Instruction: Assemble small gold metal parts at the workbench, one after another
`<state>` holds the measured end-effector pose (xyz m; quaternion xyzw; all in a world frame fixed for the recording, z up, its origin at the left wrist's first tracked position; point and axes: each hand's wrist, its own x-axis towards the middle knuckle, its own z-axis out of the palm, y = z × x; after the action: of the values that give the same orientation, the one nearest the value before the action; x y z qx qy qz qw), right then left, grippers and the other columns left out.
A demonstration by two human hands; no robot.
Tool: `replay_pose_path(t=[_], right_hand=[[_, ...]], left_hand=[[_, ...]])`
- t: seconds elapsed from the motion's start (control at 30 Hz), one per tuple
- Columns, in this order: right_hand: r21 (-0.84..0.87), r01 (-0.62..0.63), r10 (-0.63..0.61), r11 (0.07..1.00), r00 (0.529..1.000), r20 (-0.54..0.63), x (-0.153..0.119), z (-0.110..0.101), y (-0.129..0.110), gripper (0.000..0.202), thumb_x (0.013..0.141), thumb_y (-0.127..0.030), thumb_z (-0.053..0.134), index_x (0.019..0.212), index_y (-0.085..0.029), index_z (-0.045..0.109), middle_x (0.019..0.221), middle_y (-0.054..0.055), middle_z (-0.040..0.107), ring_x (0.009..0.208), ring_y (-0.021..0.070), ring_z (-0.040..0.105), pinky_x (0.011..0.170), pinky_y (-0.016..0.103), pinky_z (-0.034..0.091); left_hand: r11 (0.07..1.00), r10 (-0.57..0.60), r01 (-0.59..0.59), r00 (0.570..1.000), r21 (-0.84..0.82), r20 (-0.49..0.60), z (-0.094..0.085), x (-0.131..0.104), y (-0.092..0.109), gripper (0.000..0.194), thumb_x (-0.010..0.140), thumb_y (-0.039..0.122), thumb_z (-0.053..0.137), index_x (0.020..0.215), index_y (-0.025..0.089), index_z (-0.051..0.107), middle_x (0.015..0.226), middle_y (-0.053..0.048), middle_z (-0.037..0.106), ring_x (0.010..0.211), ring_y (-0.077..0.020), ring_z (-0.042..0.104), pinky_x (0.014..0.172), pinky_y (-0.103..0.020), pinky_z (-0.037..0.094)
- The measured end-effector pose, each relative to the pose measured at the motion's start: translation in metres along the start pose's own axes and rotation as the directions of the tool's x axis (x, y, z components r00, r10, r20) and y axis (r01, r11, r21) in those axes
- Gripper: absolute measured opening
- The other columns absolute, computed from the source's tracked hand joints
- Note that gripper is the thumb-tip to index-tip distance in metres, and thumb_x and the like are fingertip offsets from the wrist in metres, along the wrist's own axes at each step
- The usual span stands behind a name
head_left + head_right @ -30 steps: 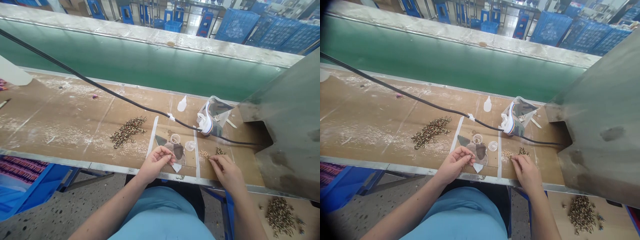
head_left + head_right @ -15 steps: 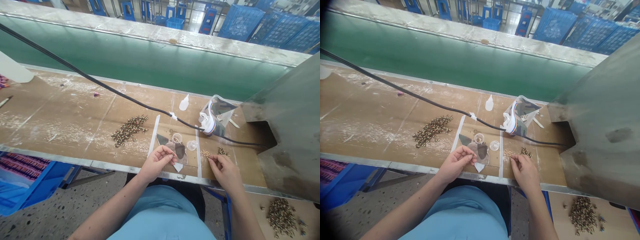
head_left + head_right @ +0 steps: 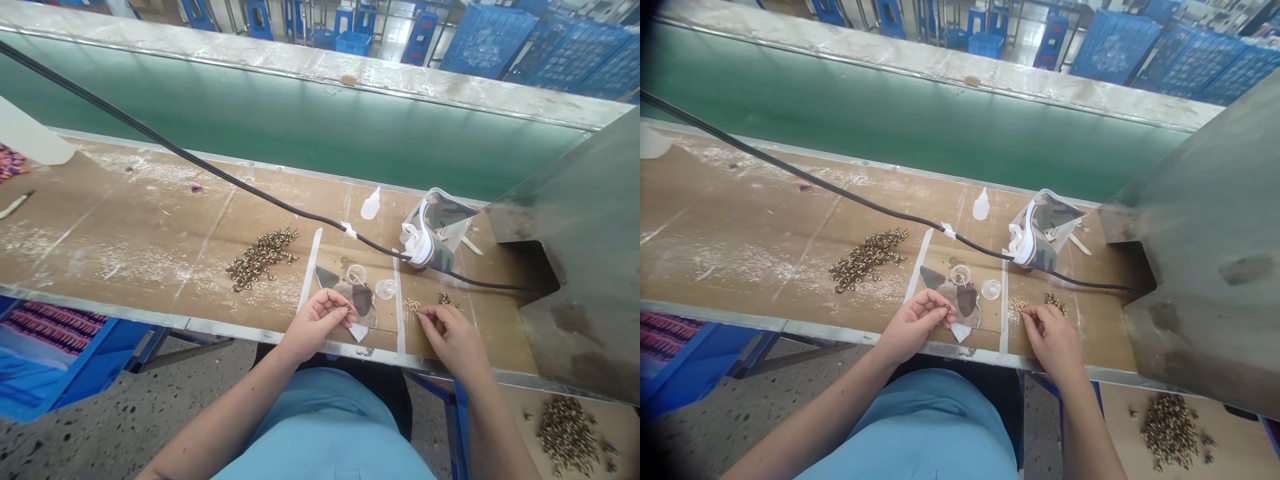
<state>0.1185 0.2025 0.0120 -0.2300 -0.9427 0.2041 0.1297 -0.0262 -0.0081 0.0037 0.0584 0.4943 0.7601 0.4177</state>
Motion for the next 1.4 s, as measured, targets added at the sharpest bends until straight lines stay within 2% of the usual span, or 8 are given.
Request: replay_pose_path(t=[0.3,0.47,0.6,0.7,0.8,0.97,1.4], right_hand=[[-0.019,0.101,-0.101,0.995,0.995,-0.006,-0.001,-0.003,0.001,0.039,0.091,-0.049,0.040,0.075,-0.021,0.063,0.068,0.003,0.062,0.050,0.0121,0.052,0.048,0.026,0.040],[0.057,0.229,-0.224,0.972,0.971,-0.084,0.000,-0.002,-0.032,0.024,0.091,-0.037,0.047,0.079,-0.023,0.062,0.075,0.001,0.064,0.054,0.0109,0.054,0.049,0.023,0.042],[0.141,0.361,-0.344,0.922,0.930,-0.133,0.004,0.015,-0.059,0.015,0.091,-0.029,0.050,0.084,-0.022,0.062,0.076,0.001,0.064,0.056,0.0095,0.055,0.053,0.022,0.045],[0.150,0.403,-0.383,0.903,0.912,-0.146,0.008,0.029,-0.068,0.015,0.091,-0.028,0.050,0.086,-0.022,0.063,0.078,0.002,0.065,0.062,0.0110,0.060,0.057,0.023,0.047],[0.105,0.445,-0.426,0.889,0.890,-0.165,0.011,0.036,-0.070,0.015,0.091,-0.026,0.050,0.087,-0.021,0.064,0.081,0.003,0.067,0.070,0.0119,0.063,0.063,0.022,0.050],[0.020,0.496,-0.472,0.868,0.837,-0.275,0.009,0.040,-0.072,0.012,0.090,-0.021,0.053,0.090,-0.019,0.065,0.083,0.003,0.068,0.073,0.0110,0.064,0.068,0.020,0.050],[0.004,0.523,-0.499,0.852,0.816,-0.291,0.008,0.039,-0.074,0.008,0.088,-0.018,0.056,0.089,-0.018,0.065,0.079,0.003,0.066,0.065,0.0087,0.062,0.063,0.018,0.048]], left_hand=[[1.000,0.009,-0.009,1.000,-0.017,-0.001,0.001,0.001,0.000,0.029,0.067,0.034,0.078,0.076,0.015,0.057,0.075,-0.003,0.067,0.066,-0.0122,0.065,0.063,-0.024,0.052],[0.998,-0.028,0.031,0.998,-0.063,0.053,0.001,0.001,-0.001,0.031,0.067,0.034,0.079,0.077,0.014,0.056,0.078,-0.004,0.070,0.071,-0.0142,0.068,0.068,-0.026,0.054],[0.991,-0.076,0.087,0.991,-0.102,0.111,0.001,0.001,-0.001,0.033,0.065,0.034,0.080,0.077,0.014,0.056,0.089,-0.008,0.073,0.082,-0.0169,0.070,0.079,-0.031,0.054],[0.988,-0.088,0.102,0.989,-0.116,0.123,0.000,0.001,-0.002,0.034,0.064,0.034,0.081,0.077,0.013,0.056,0.095,-0.009,0.073,0.087,-0.0172,0.070,0.084,-0.032,0.053],[0.988,-0.080,0.096,0.988,-0.121,0.130,0.000,0.001,-0.003,0.035,0.065,0.035,0.080,0.077,0.013,0.056,0.093,-0.009,0.073,0.084,-0.0165,0.070,0.087,-0.035,0.053],[0.990,-0.053,0.070,0.989,-0.121,0.141,0.000,0.003,-0.004,0.035,0.066,0.036,0.079,0.078,0.013,0.055,0.091,-0.009,0.073,0.087,-0.0165,0.069,0.091,-0.037,0.051],[0.996,-0.042,0.052,0.991,-0.071,0.126,0.001,0.002,-0.005,0.038,0.065,0.040,0.079,0.078,0.013,0.055,0.090,-0.008,0.072,0.086,-0.0157,0.068,0.092,-0.036,0.049]])
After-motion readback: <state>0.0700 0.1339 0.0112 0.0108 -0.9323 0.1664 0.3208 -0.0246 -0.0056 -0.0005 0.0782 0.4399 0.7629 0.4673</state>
